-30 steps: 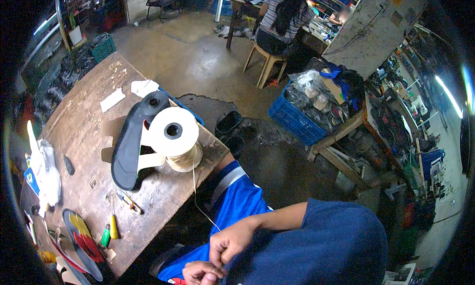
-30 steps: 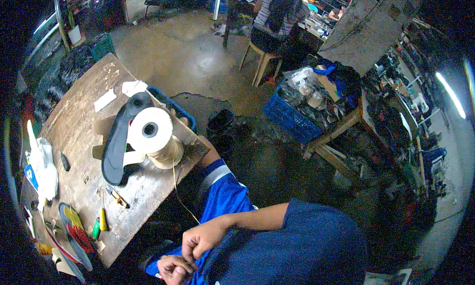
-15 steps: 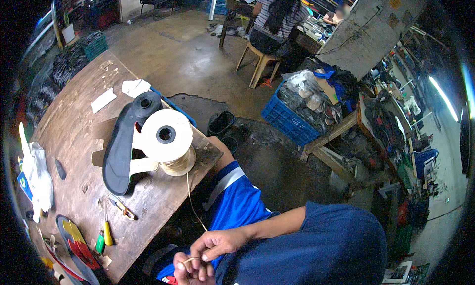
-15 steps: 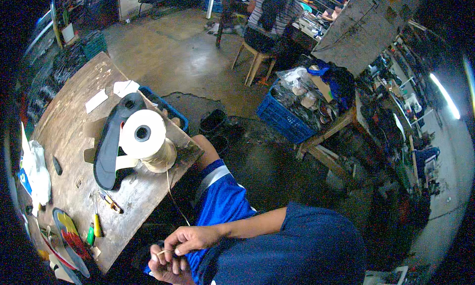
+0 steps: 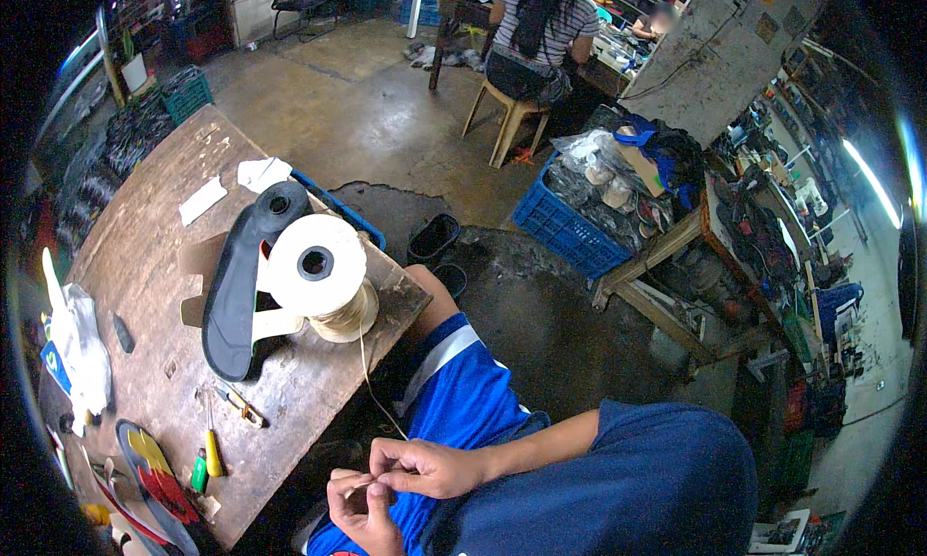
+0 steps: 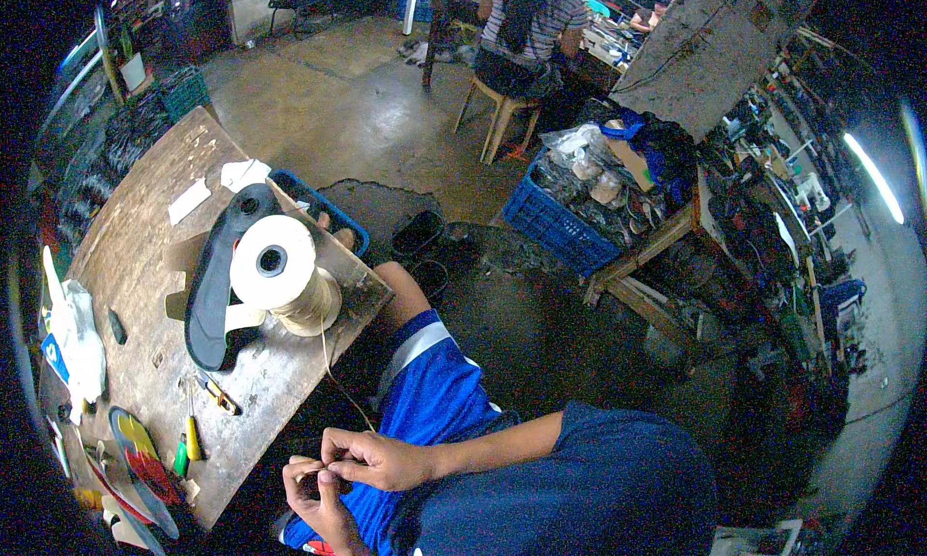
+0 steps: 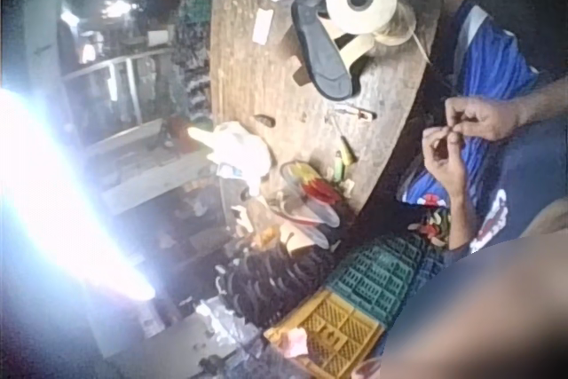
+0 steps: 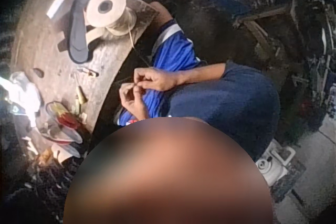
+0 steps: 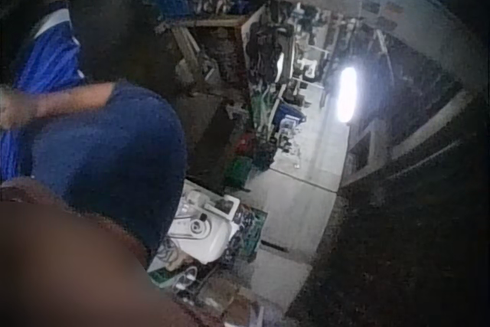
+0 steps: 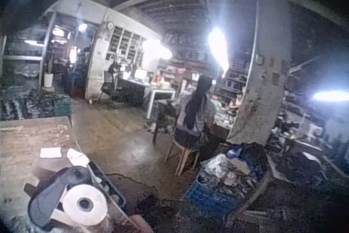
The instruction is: The person hand-sews a sandal strap to the sole using a needle and thread. They thread the needle, pull thread from a spool, and stitch the strap to the sole with a seam ripper and lighter nearby on the table.
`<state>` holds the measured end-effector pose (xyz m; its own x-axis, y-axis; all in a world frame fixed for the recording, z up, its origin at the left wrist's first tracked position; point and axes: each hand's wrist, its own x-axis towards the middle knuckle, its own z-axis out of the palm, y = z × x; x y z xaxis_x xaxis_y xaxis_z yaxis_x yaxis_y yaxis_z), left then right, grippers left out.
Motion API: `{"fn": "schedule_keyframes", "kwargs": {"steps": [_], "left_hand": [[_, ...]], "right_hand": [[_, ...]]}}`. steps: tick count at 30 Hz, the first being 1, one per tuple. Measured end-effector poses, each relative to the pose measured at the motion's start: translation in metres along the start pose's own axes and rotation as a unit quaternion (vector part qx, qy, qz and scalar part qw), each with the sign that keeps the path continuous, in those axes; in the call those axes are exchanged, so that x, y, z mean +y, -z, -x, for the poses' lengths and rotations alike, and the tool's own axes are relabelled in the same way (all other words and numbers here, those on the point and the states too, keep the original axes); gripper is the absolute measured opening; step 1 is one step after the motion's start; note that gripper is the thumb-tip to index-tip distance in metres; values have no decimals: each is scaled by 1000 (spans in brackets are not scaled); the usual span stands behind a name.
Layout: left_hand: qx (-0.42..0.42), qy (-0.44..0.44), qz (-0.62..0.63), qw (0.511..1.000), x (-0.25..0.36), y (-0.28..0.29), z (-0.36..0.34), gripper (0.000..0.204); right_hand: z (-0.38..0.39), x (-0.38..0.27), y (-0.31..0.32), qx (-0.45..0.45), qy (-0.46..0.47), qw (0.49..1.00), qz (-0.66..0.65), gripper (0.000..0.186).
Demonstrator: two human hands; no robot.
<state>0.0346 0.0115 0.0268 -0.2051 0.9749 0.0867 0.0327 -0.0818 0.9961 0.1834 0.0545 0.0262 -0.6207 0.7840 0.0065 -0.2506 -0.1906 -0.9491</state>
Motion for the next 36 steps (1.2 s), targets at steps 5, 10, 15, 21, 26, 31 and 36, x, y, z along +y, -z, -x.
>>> {"fn": "schedule_keyframes", "kwargs": {"steps": [5,10,15,21,26,31,36], "left_hand": [[27,-14,-58,998,-6,7,7,16],[32,60,-48,997,-10,19,17,15],[78,27,11,997,-8,23,17,9],[3,155,495,855,13,60,13,4],[-165,82,-153,971,-5,48,14,8],[-254,105,-165,947,-16,28,27,15],[-97,115,-96,984,-13,47,20,21]], "right_hand": [[2,5,0,34,27,994,96,13],[-10,12,-2,55,124,973,188,14],[-15,5,-1,11,43,992,119,18],[-10,-11,20,-278,-101,940,170,29],[-17,-17,35,-228,-4,974,-9,40],[-25,0,32,-130,-11,903,-410,35],[-28,10,37,71,-28,824,-561,31]]}}
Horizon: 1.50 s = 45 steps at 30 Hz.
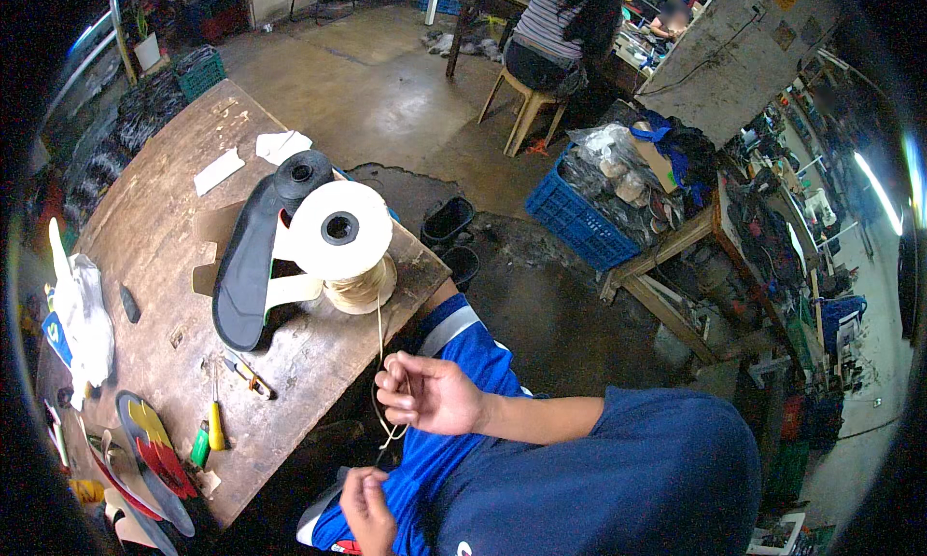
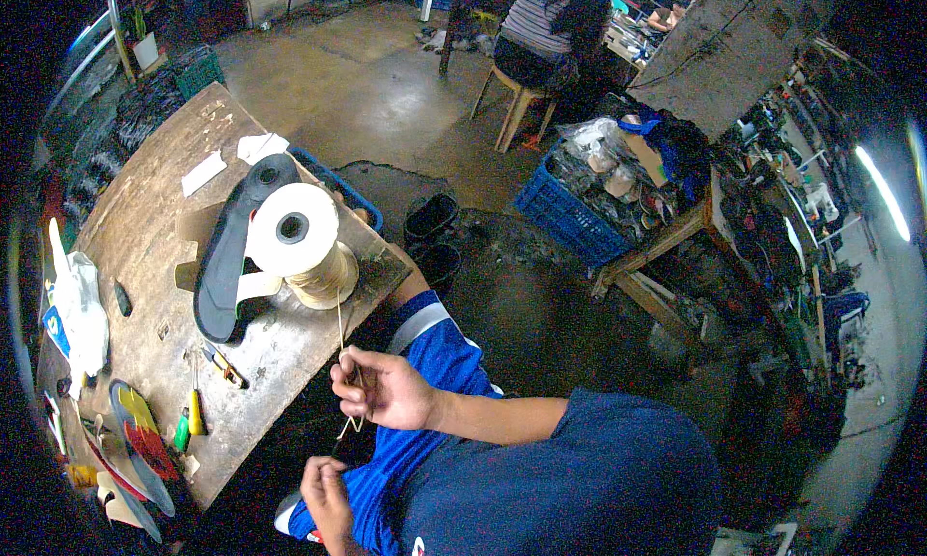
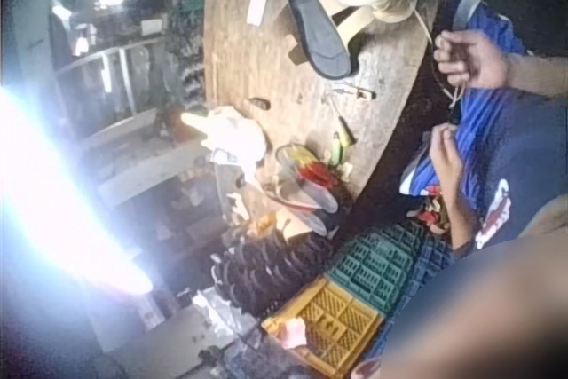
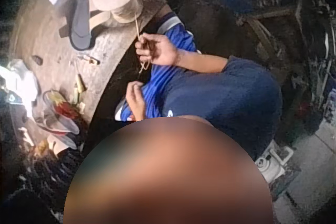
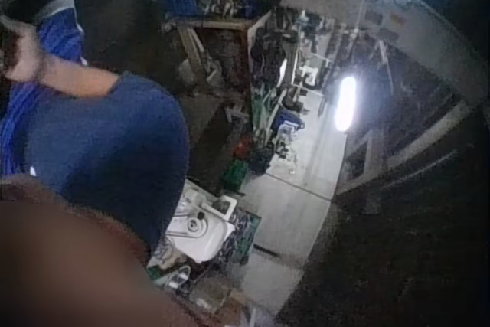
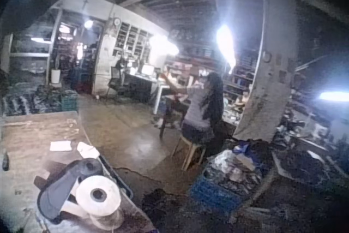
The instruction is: The person hand-sews a sandal strap to the sole using a needle and thread. They thread the needle, pull thread from a spool, and stitch the strap to the sole with a seam ripper and lighter nearby on the table.
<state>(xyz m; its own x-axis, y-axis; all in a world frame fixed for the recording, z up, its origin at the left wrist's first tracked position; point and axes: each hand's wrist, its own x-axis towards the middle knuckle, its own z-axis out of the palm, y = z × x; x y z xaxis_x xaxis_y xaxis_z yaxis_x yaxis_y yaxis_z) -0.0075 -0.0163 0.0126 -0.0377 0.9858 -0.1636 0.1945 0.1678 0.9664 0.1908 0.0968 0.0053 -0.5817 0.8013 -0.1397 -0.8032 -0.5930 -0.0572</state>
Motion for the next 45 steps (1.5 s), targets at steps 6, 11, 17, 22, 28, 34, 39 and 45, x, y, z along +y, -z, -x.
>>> {"fn": "schedule_keyframes", "kwargs": {"steps": [6,11,17,22,28,34,39,45], "left_hand": [[-35,-17,20,999,18,7,7,18],[-23,-135,-81,987,40,6,1,18],[-73,-58,-65,994,50,20,4,13],[-60,-34,-23,997,44,24,7,12],[-58,-53,-19,997,43,18,7,13],[-39,-37,-6,999,45,23,10,17],[-38,-60,-35,997,43,22,9,26],[-101,-149,43,983,46,21,5,28]], "right_hand": [[14,26,-18,-150,20,729,668,34],[15,14,-20,-234,0,679,696,30],[15,2,-28,-221,-64,624,746,25],[20,13,-38,-187,-56,596,779,19],[16,15,-30,-241,-63,596,763,22],[17,1,-42,-196,-193,665,695,24],[24,0,-42,-138,-158,706,676,20],[29,1,-40,-165,-92,677,712,18]]}}
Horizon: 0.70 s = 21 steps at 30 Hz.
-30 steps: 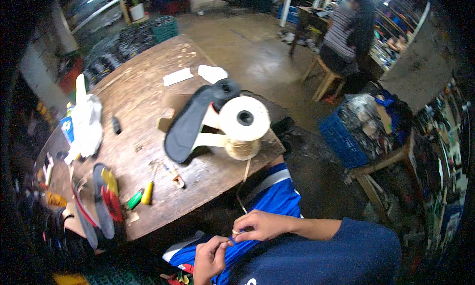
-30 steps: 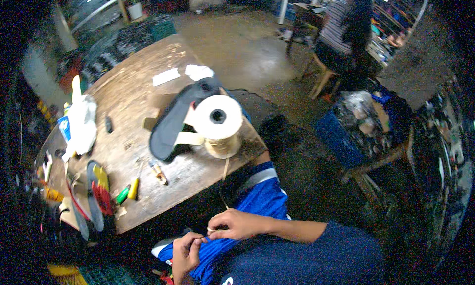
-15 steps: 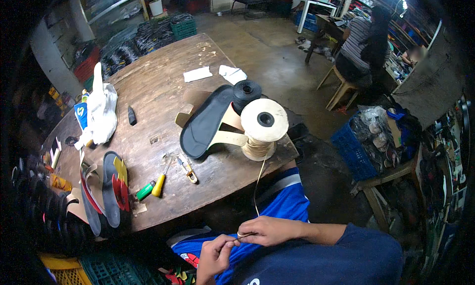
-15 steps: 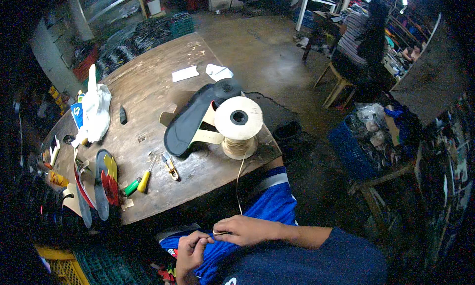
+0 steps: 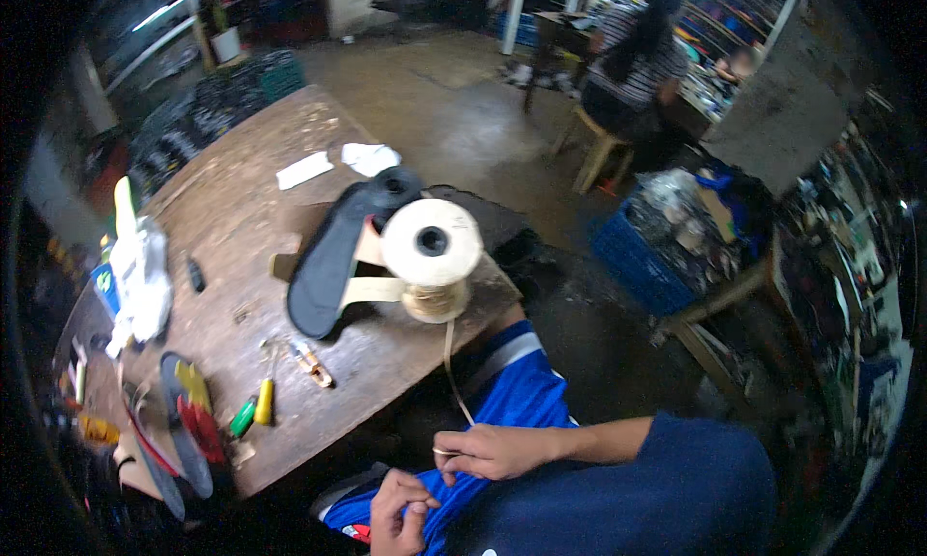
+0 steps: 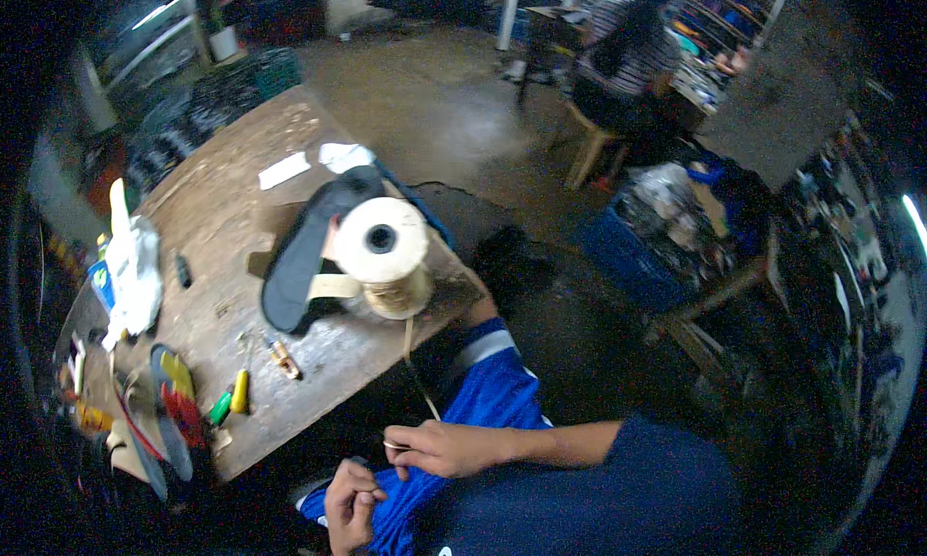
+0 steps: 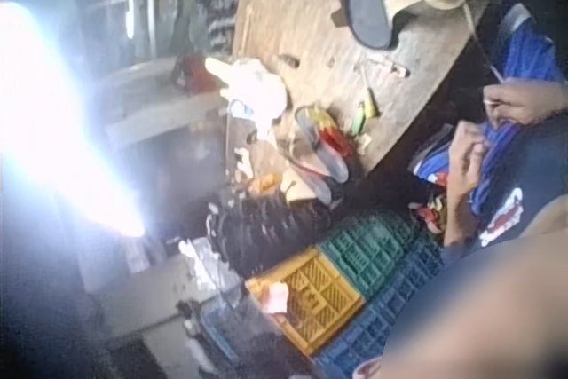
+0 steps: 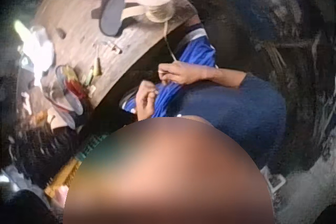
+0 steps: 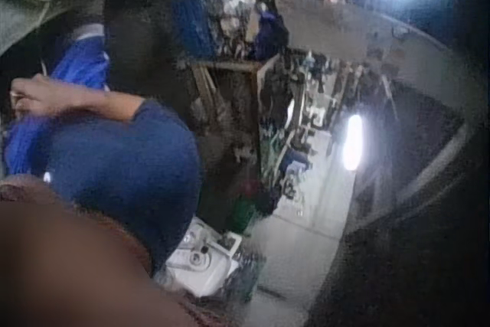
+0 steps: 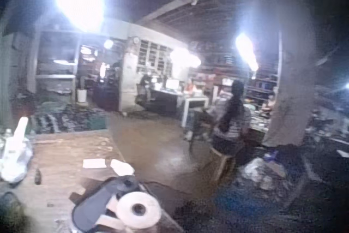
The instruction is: The person hand-sews a sandal strap to the sole using a needle and thread. They thread the needle, pull thread from a spool, and stitch the strap to the sole with a seam ripper and lighter nearby on the table.
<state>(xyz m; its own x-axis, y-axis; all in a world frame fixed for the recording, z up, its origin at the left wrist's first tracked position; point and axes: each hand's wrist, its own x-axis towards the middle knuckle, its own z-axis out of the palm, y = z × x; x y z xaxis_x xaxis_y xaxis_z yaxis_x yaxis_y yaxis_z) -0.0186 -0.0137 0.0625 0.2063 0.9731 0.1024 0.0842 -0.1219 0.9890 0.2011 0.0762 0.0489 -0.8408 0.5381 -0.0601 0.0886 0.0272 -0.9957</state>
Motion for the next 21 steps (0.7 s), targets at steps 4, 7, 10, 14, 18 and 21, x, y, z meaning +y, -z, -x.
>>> {"fn": "schedule_keyframes", "kwargs": {"steps": [4,7,10,14,18,21], "left_hand": [[-17,-74,159,984,-2,-15,10,39],[-90,30,458,884,0,-19,23,35],[-100,165,462,865,6,-20,30,36],[-155,296,309,890,22,-16,36,36],[-139,285,288,904,27,-7,36,35],[-96,232,298,921,18,0,29,33]], "right_hand": [[0,-8,-5,-67,-23,997,36,21],[8,-14,-2,-136,-5,991,11,17],[20,-16,-5,-159,69,978,113,14],[37,-18,-17,-217,-4,970,106,16],[38,-14,-21,-188,-43,979,62,18],[30,-8,-15,-177,-81,980,30,22]]}}
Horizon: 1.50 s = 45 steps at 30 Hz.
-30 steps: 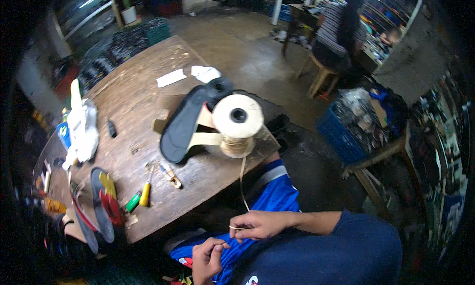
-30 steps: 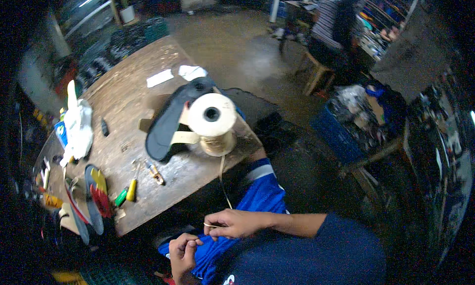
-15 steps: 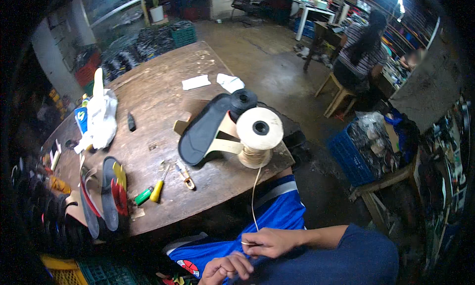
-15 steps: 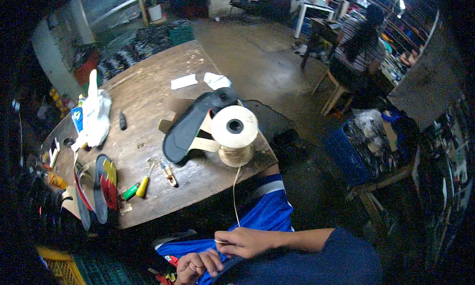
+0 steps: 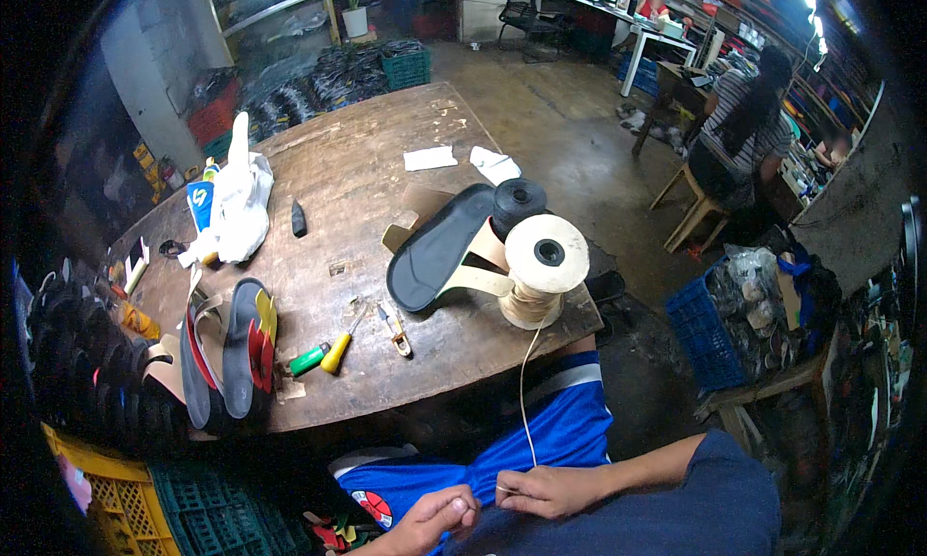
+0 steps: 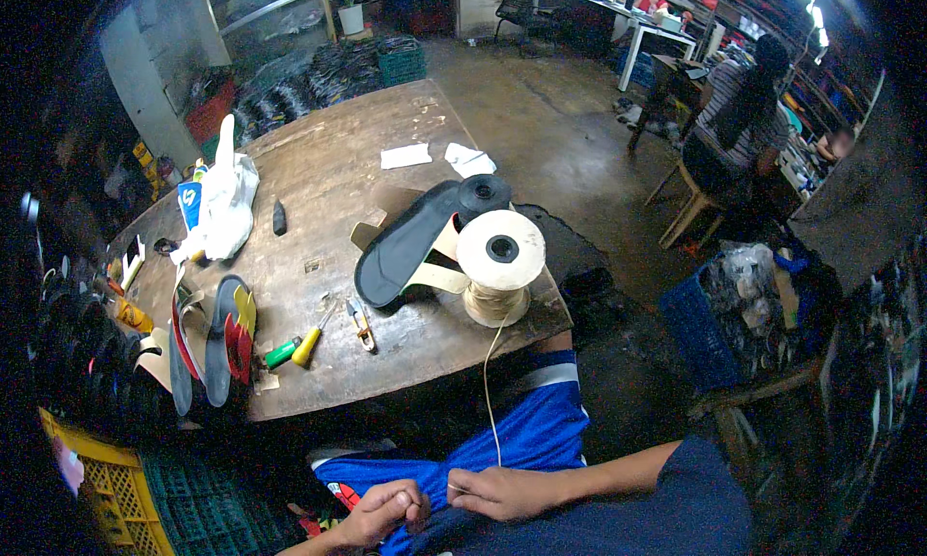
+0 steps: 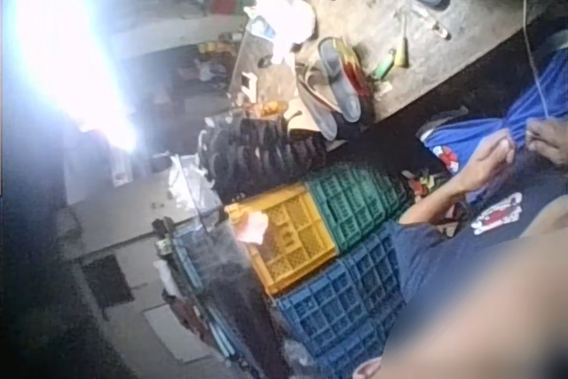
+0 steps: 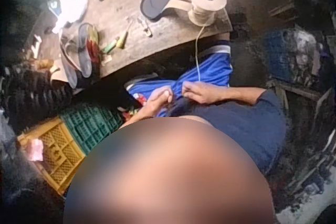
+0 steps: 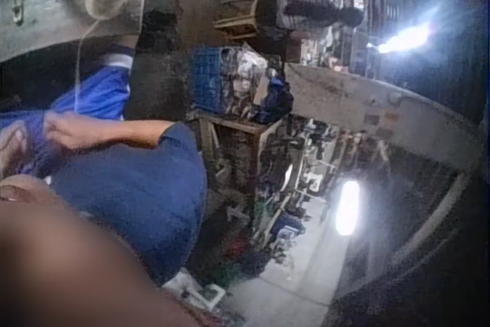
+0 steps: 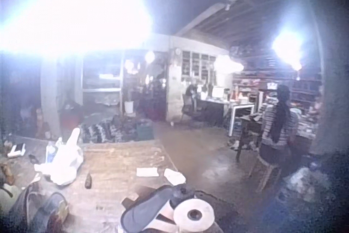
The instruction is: The person hand-sews a sandal strap to the sole using a needle and thread. They thread the needle, pull thread from a spool, and stitch the strap to the sole with a seam ripper and lighter nearby on the table.
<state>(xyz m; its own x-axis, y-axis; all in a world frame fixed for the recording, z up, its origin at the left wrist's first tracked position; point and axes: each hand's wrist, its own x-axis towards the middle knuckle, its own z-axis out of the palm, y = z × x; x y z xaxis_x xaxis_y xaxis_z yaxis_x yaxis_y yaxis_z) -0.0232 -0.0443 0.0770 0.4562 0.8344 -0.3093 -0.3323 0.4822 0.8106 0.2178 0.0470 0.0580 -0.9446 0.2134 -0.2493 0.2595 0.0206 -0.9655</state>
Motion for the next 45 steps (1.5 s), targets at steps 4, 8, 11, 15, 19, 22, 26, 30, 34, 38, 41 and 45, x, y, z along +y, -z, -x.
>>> {"fn": "schedule_keyframes", "kwargs": {"steps": [4,8,11,15,19,22,26,30,34,38,41,45], "left_hand": [[-10,-128,2,992,-10,2,-11,33],[-63,-208,95,971,-28,-7,-18,33],[-93,-95,216,967,-33,-5,-20,33],[-111,68,-82,988,-20,-10,-17,38],[-168,63,-93,979,6,-27,-10,40],[-195,93,-124,968,17,-33,-11,42],[-189,112,-139,966,23,-32,-16,44],[-169,75,-187,965,28,-31,-23,44],[-156,-5,-256,954,29,-32,-28,42],[-168,-44,-192,966,19,-31,-32,43],[-189,-26,-122,974,15,-29,-33,45],[-209,48,-158,964,20,-32,-29,39]], "right_hand": [[0,2,9,2,32,998,-58,24],[3,-2,10,40,46,998,-26,21],[6,-4,7,32,49,998,15,17],[14,0,-3,-19,33,998,48,13],[23,6,-23,-5,53,998,21,16],[25,11,-36,2,33,999,35,16],[27,15,-43,38,36,999,7,17],[27,21,-34,85,18,996,-38,24],[23,24,-21,114,22,991,-61,26],[20,20,-13,104,76,990,-59,25],[24,15,-11,95,122,987,-46,23],[34,10,-19,28,72,997,10,20]]}}
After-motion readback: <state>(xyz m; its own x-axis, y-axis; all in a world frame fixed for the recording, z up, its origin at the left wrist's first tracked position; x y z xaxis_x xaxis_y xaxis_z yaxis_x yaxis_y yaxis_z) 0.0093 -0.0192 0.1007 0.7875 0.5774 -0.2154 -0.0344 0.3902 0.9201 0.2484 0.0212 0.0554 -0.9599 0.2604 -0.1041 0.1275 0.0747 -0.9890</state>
